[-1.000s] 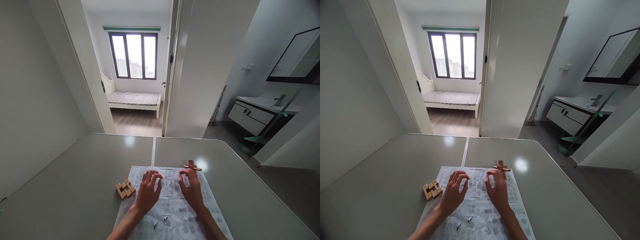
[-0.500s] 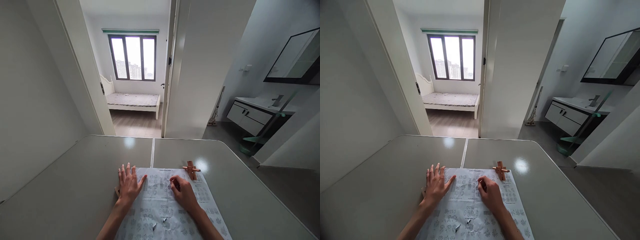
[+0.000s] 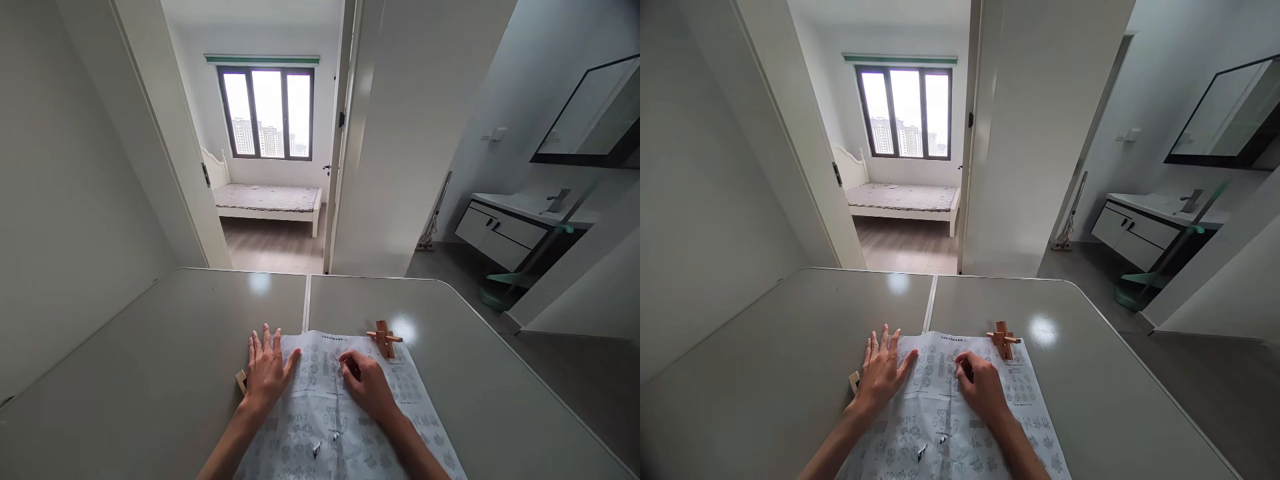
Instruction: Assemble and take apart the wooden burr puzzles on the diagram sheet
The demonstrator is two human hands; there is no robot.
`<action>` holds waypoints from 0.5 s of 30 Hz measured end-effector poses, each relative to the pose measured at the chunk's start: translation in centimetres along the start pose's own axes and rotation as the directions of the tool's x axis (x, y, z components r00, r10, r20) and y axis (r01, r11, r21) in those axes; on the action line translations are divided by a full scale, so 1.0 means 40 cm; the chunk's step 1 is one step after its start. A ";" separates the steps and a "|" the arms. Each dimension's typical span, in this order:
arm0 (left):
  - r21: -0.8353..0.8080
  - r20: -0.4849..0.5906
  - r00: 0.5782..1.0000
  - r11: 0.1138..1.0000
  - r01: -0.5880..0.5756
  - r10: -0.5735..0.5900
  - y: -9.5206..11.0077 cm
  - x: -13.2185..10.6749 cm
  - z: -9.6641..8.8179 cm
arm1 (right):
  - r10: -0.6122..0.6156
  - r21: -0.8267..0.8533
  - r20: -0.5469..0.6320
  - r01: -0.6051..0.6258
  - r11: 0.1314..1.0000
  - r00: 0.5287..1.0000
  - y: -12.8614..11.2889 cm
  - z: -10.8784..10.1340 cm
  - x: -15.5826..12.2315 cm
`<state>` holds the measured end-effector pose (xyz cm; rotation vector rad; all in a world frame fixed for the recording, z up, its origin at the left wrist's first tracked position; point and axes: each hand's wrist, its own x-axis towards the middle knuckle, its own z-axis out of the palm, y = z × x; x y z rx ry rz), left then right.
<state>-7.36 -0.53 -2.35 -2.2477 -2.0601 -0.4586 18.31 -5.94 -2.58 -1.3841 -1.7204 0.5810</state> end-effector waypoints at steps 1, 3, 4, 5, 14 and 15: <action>-0.012 -0.002 1.000 1.000 -0.005 0.005 0.001 -0.001 -0.001 | 0.000 0.002 0.000 0.000 1.000 1.000 0.002 0.001 0.000; -0.032 -0.005 1.000 0.999 -0.006 0.006 -0.002 -0.001 -0.002 | -0.001 0.004 0.000 0.001 1.000 1.000 0.005 0.002 0.000; -0.037 -0.009 1.000 0.999 -0.005 0.005 -0.006 0.000 -0.003 | -0.002 0.004 0.000 0.002 1.000 1.000 0.007 0.002 0.000; -0.038 -0.015 1.000 0.999 -0.003 0.003 -0.011 0.002 -0.003 | -0.002 0.005 0.000 0.002 1.000 1.000 0.008 0.002 0.000; -0.095 -0.086 0.996 0.995 -0.039 0.031 -0.022 0.016 -0.040 | 0.001 -0.001 0.010 -0.001 1.000 1.000 0.000 -0.001 0.002; -0.110 -0.099 0.994 0.992 -0.057 0.046 -0.017 0.015 -0.047 | 0.002 -0.002 0.011 -0.002 1.000 1.000 -0.001 -0.001 0.003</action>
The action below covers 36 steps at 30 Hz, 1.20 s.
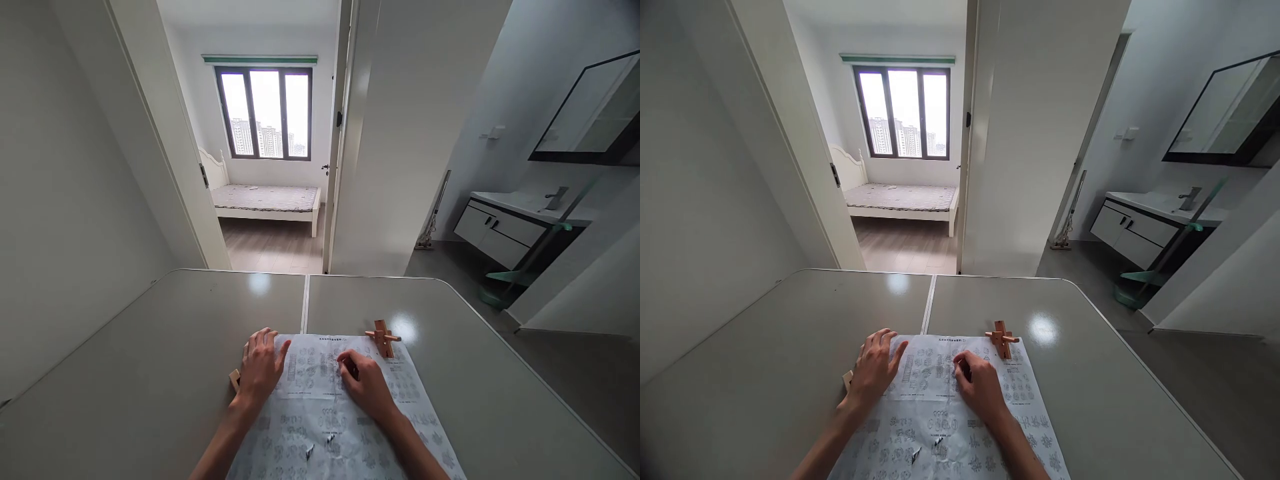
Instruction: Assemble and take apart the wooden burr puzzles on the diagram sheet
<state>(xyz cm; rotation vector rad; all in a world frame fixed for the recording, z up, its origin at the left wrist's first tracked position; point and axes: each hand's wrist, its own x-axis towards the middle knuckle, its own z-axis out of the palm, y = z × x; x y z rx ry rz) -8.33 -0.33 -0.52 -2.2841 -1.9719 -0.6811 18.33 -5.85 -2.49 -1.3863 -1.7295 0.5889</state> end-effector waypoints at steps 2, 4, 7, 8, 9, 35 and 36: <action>-0.013 -0.014 1.000 1.000 -0.023 0.023 0.010 0.000 -0.011 | 0.002 -0.002 0.001 -0.002 1.000 1.000 -0.001 0.000 0.001; -0.004 -0.015 0.999 1.000 -0.028 0.028 0.016 -0.001 -0.018 | 0.000 -0.002 0.003 0.000 1.000 1.000 -0.001 0.000 0.001; 0.031 -0.004 1.000 0.999 0.008 -0.008 0.022 -0.005 -0.024 | -0.004 -0.005 0.003 0.004 1.000 1.000 0.000 -0.001 0.001; 0.044 0.001 1.000 0.999 0.024 -0.024 0.025 -0.006 -0.025 | -0.005 -0.006 0.001 0.005 1.000 1.000 0.001 -0.001 0.001; 0.056 0.007 0.999 0.998 0.038 -0.039 0.028 -0.008 -0.026 | -0.005 -0.007 -0.001 0.005 1.000 1.000 0.001 -0.001 0.001; -0.262 -0.022 0.850 0.818 -0.512 0.526 0.110 -0.074 -0.041 | 0.021 0.010 0.027 -0.021 1.000 0.999 -0.004 -0.004 -0.001; -0.247 -0.060 0.854 0.821 -0.515 0.517 0.110 -0.072 -0.043 | 0.022 0.012 0.029 -0.022 1.000 0.999 -0.004 -0.004 -0.001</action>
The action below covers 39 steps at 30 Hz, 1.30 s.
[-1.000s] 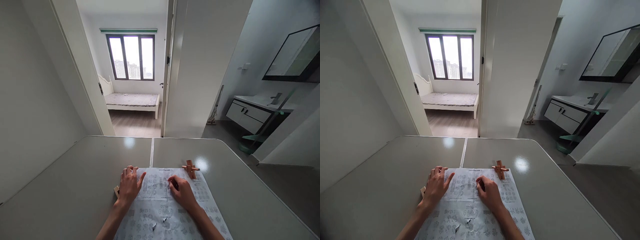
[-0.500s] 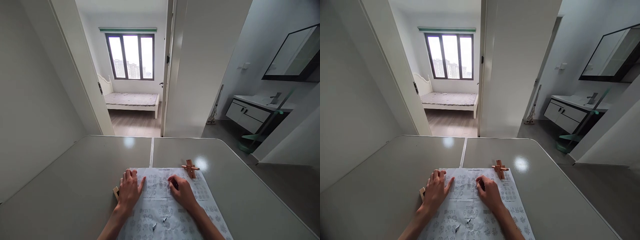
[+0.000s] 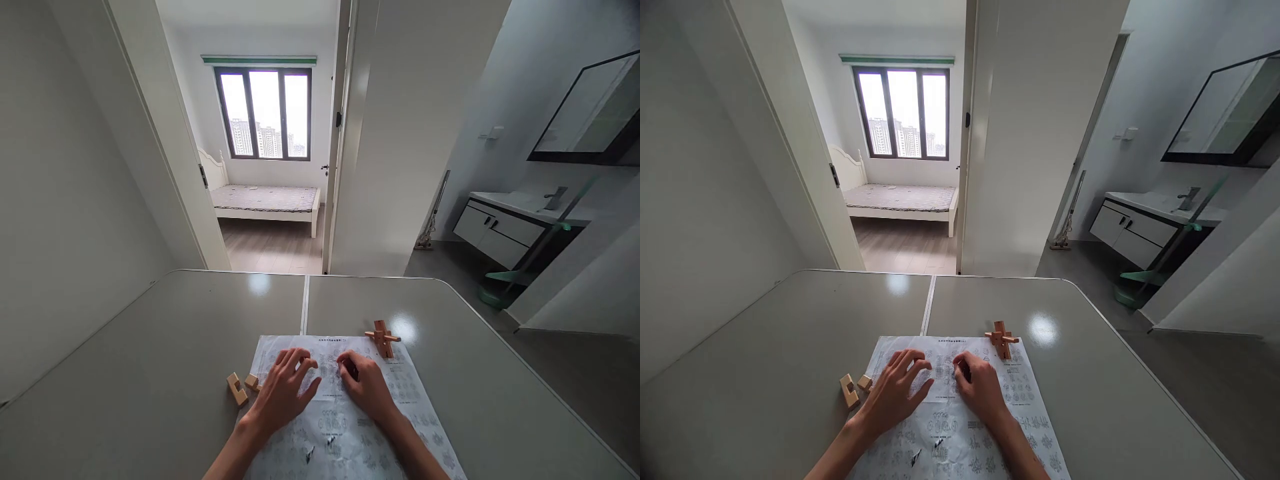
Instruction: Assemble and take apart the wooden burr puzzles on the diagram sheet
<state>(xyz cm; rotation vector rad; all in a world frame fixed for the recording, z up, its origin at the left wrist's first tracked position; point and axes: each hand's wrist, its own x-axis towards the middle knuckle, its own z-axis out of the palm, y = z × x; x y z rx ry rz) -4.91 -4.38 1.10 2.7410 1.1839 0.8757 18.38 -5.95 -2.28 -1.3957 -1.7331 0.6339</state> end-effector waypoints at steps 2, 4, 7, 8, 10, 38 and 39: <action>0.054 -0.108 0.992 0.996 0.075 -0.069 -0.011 0.004 -0.006 | 0.001 0.001 0.001 -0.001 1.000 1.000 0.000 -0.001 0.001; 0.132 -0.219 0.960 0.969 0.208 -0.176 -0.034 0.007 -0.015 | 0.003 -0.001 -0.002 -0.003 1.000 1.000 0.002 0.000 0.002; 0.274 -0.294 0.909 0.885 0.377 -0.296 -0.079 0.006 -0.030 | 0.006 -0.004 -0.004 -0.006 1.000 1.000 0.005 0.001 0.002; 0.318 -0.314 0.886 0.842 0.436 -0.341 -0.095 0.003 -0.035 | 0.006 -0.004 -0.004 -0.006 1.000 1.000 0.007 0.001 0.002; 0.367 -0.335 0.841 0.763 0.531 -0.424 -0.127 -0.006 -0.042 | 0.005 -0.003 -0.002 -0.005 1.000 1.000 0.008 0.002 0.002; -0.309 0.044 0.941 0.891 0.333 -0.336 -0.039 0.008 0.019 | 0.013 -0.003 0.018 -0.013 1.000 1.000 -0.005 0.000 0.003; -0.330 0.059 0.942 0.884 0.331 -0.330 -0.033 0.010 0.017 | 0.013 -0.004 0.018 -0.013 1.000 1.000 -0.005 0.000 0.003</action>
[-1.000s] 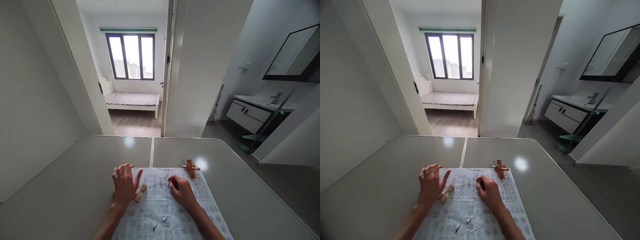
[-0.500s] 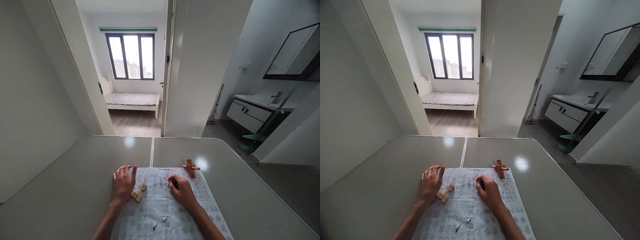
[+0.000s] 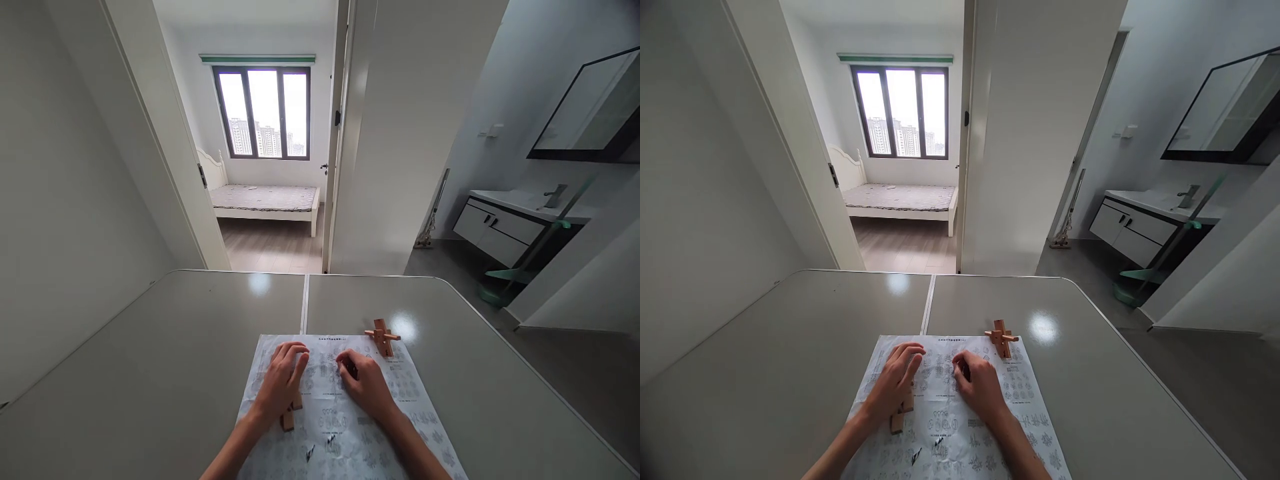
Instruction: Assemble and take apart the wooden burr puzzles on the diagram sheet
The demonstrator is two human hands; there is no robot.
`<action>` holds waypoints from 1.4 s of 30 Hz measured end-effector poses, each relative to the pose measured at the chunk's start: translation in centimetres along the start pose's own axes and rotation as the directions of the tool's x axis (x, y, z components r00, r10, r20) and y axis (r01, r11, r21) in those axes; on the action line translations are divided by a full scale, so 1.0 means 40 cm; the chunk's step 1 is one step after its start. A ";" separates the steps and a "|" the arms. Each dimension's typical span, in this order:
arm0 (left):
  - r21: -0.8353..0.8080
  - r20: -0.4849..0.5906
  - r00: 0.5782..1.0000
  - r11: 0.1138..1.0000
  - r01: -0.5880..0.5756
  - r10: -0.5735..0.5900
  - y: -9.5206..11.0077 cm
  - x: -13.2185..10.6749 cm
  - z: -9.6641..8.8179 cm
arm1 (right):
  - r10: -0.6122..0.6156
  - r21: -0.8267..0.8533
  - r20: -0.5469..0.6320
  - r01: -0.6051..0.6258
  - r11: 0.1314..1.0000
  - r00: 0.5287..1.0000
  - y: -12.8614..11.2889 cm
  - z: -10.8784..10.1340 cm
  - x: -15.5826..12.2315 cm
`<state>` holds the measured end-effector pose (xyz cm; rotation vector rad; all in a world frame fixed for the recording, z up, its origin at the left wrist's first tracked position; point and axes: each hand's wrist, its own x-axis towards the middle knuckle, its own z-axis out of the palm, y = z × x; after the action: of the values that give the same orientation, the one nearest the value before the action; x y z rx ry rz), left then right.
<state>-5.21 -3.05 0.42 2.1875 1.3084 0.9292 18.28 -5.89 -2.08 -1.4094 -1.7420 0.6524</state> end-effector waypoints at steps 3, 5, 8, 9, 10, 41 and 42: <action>-0.062 0.068 0.998 0.998 -0.010 0.014 0.018 0.000 -0.013 | -0.003 -0.002 0.001 0.003 1.000 1.000 0.001 0.000 0.000; -0.082 0.147 0.987 0.995 -0.057 0.069 0.028 -0.001 -0.030 | -0.006 -0.003 0.001 0.006 1.000 1.000 0.002 -0.001 0.000; -0.052 0.253 0.950 0.983 -0.174 0.181 0.041 -0.005 -0.054 | -0.016 -0.005 0.004 0.016 1.000 1.000 0.000 -0.003 0.000; -0.037 0.270 0.942 0.980 -0.196 0.198 0.045 -0.006 -0.058 | -0.018 -0.007 0.004 0.018 1.000 1.000 -0.001 -0.003 0.000; -0.024 0.278 0.939 0.978 -0.205 0.204 0.048 -0.007 -0.059 | -0.020 -0.008 0.004 0.020 1.000 1.000 -0.002 -0.004 0.000; -0.402 -0.029 0.979 0.899 0.173 -0.201 0.062 -0.054 0.082 | -0.315 0.102 0.254 0.298 0.949 0.914 -0.060 0.009 -0.037; -0.421 -0.035 0.975 0.888 0.186 -0.221 0.062 -0.057 0.087 | -0.328 0.112 0.267 0.309 0.944 0.906 -0.064 0.014 -0.039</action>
<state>-1.94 -6.28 -1.12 1.6687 1.2138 1.1059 16.51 -8.00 -0.79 -0.9856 -2.0963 0.7494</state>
